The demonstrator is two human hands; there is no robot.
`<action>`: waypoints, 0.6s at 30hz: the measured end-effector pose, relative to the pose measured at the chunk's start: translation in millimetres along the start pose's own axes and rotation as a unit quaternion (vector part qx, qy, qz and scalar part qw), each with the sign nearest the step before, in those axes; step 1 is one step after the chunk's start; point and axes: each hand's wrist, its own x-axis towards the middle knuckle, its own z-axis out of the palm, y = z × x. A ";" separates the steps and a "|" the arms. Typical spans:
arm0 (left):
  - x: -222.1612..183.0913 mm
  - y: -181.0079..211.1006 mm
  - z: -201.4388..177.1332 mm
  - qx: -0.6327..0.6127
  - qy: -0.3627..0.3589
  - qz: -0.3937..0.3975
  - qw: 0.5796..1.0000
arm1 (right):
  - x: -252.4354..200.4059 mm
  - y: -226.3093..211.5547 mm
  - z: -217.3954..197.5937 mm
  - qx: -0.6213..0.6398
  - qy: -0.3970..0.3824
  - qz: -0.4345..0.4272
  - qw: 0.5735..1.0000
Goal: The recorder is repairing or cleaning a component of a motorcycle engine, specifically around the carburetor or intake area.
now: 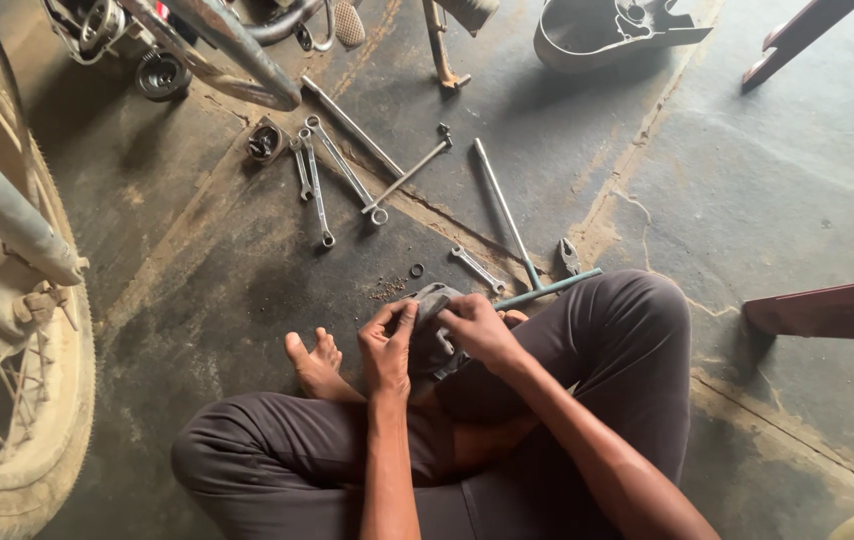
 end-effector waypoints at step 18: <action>1.6 4.2 4.8 -0.209 0.004 -0.046 0.977 | -8.4 3.6 21.0 -0.004 0.055 -0.086 0.995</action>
